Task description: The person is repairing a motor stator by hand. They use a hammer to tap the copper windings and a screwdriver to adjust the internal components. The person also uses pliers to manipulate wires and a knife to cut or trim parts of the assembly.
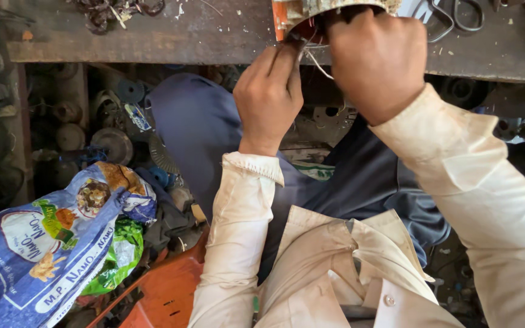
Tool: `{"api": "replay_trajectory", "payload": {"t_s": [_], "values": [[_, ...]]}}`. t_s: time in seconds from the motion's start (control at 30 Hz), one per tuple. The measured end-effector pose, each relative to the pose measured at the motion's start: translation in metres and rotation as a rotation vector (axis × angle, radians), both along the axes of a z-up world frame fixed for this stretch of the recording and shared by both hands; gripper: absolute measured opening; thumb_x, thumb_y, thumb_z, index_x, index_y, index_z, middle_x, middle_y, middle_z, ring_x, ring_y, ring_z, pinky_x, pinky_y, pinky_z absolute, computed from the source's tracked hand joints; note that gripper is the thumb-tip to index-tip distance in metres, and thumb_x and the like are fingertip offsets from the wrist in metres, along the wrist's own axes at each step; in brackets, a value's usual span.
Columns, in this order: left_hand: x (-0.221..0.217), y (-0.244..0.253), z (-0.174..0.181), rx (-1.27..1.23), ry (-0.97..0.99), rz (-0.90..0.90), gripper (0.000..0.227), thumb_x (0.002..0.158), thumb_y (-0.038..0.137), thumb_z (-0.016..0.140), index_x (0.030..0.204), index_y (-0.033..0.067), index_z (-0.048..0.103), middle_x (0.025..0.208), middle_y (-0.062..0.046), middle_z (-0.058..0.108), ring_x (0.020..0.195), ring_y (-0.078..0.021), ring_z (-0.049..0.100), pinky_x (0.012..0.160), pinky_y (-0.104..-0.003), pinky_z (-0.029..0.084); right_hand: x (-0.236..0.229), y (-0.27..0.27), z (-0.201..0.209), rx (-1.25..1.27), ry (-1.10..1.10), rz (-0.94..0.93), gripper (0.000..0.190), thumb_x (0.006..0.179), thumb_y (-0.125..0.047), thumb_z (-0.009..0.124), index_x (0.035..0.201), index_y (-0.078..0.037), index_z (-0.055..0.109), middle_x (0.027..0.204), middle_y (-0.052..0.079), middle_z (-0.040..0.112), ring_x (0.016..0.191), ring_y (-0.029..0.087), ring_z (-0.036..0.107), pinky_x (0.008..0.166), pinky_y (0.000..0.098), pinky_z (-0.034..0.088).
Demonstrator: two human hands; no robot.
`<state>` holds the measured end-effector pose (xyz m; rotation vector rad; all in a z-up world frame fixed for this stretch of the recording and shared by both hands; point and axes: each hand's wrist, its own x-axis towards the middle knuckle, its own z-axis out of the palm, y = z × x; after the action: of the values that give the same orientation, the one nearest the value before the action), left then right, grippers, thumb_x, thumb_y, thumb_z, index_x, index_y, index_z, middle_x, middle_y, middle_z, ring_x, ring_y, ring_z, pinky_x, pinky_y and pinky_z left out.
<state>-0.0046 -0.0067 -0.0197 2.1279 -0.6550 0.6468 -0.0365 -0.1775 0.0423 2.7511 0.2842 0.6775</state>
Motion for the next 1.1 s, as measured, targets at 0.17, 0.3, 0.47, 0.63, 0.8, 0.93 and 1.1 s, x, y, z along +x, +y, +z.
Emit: {"api": "replay_trajectory", "payload": {"t_s": [0.17, 0.3, 0.47, 0.63, 0.8, 0.93, 1.1], "values": [[-0.002, 0.003, 0.002, -0.055, 0.044, -0.083, 0.022, 0.096, 0.006, 0.071, 0.117, 0.0115, 0.072, 0.101, -0.006, 0.069, 0.089, -0.0282, 0.070, 0.079, -0.038, 0.056, -0.032, 0.001, 0.026, 0.160, -0.056, 0.035, 0.006, 0.095, -0.001, 0.073, 0.094, -0.004, 0.068, 0.066, 0.006, 0.060, 0.051, 0.020, 0.060, 0.047, 0.0342, 0.045], [-0.003, -0.003, -0.002, -0.253, 0.235, -0.245, 0.013, 0.099, 0.009, 0.071, 0.112, 0.0103, 0.072, 0.102, -0.006, 0.074, 0.089, -0.0228, 0.075, 0.077, -0.032, 0.059, -0.072, 0.006, 0.033, 0.354, -0.144, 0.119, 0.022, 0.096, 0.009, 0.071, 0.117, 0.004, 0.068, 0.075, 0.011, 0.066, 0.058, 0.021, 0.063, 0.054, 0.0335, 0.047], [-0.005, -0.013, -0.008, -0.389, 0.471, -0.305, 0.014, 0.100, 0.008, 0.069, 0.113, 0.0072, 0.074, 0.094, -0.007, 0.077, 0.070, -0.0119, 0.075, 0.064, -0.026, 0.059, -0.062, 0.002, 0.008, 0.563, -0.199, 0.129, 0.022, 0.103, 0.010, 0.068, 0.124, 0.006, 0.065, 0.087, 0.014, 0.071, 0.067, 0.023, 0.068, 0.062, 0.0349, 0.051], [-0.014, -0.024, -0.012, -0.514, 0.765, -0.305, 0.021, 0.099, 0.009, 0.070, 0.120, 0.0112, 0.076, 0.088, -0.008, 0.079, 0.062, -0.0172, 0.070, 0.058, -0.029, 0.057, -0.044, 0.001, -0.014, 0.514, -0.223, 0.133, 0.022, 0.105, 0.011, 0.067, 0.126, 0.005, 0.065, 0.088, 0.011, 0.071, 0.067, 0.021, 0.068, 0.063, 0.0325, 0.052], [-0.015, -0.030, -0.020, -0.118, 0.339, -0.159, 0.031, 0.094, 0.009, 0.068, 0.122, 0.0213, 0.074, 0.106, -0.008, 0.076, 0.088, -0.0272, 0.074, 0.076, -0.038, 0.059, -0.030, 0.000, -0.027, 0.454, -0.219, 0.134, 0.022, 0.103, 0.006, 0.071, 0.124, 0.004, 0.066, 0.077, 0.009, 0.062, 0.063, 0.025, 0.062, 0.062, 0.0366, 0.048], [-0.015, -0.030, -0.024, -0.085, 0.358, -0.164, 0.034, 0.094, 0.009, 0.066, 0.124, 0.0238, 0.072, 0.108, -0.006, 0.075, 0.090, -0.0281, 0.074, 0.076, -0.040, 0.059, -0.026, -0.004, -0.032, 0.450, -0.187, 0.149, 0.025, 0.103, 0.003, 0.071, 0.128, 0.004, 0.066, 0.076, 0.008, 0.062, 0.062, 0.025, 0.060, 0.061, 0.0368, 0.048], [-0.015, -0.031, -0.024, -0.051, 0.384, -0.197, 0.038, 0.094, 0.009, 0.065, 0.126, 0.0271, 0.072, 0.099, -0.003, 0.075, 0.084, -0.0265, 0.074, 0.073, -0.040, 0.059, -0.030, -0.008, -0.030, 0.410, -0.130, 0.117, 0.022, 0.101, -0.001, 0.073, 0.122, 0.004, 0.068, 0.073, 0.008, 0.062, 0.060, 0.024, 0.059, 0.059, 0.0368, 0.047]]}}
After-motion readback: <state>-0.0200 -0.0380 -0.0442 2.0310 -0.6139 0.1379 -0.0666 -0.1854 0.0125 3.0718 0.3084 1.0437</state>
